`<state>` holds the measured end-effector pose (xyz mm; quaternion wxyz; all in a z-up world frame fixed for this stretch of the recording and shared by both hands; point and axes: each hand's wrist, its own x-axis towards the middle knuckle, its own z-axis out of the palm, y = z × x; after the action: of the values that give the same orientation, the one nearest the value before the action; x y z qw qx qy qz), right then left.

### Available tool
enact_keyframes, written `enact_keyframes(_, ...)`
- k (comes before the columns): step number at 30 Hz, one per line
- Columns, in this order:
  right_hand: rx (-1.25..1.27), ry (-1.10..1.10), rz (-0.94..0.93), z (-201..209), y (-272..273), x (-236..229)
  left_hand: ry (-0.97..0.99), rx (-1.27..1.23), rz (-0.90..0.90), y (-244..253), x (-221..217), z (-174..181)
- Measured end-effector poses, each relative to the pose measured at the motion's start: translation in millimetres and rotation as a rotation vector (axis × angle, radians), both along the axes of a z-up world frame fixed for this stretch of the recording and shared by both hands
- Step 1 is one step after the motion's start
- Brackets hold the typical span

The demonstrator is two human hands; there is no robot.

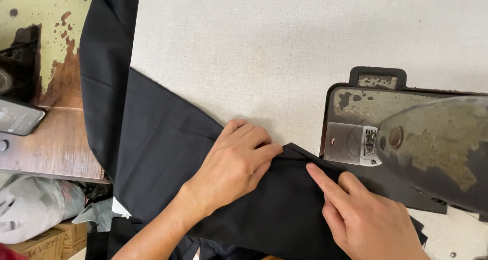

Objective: Trimming excess fabric from black garment pieces using scissors at a sewing station

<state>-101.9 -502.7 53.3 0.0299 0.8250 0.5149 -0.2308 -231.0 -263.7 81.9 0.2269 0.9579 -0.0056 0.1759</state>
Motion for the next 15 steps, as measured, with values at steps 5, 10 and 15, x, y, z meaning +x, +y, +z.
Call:
enact_keyframes(5,0.107,-0.068,-0.025,-2,-4,-3,0.021,-0.009,-0.041,3,-1,0)
enact_keyframes(10,0.061,-0.051,-0.005,4,3,-3,0.022,0.074,0.008,-3,-1,11)
enact_keyframes(15,0.197,-0.155,-0.056,18,11,-9,-0.111,-0.051,-0.227,-47,-11,20)
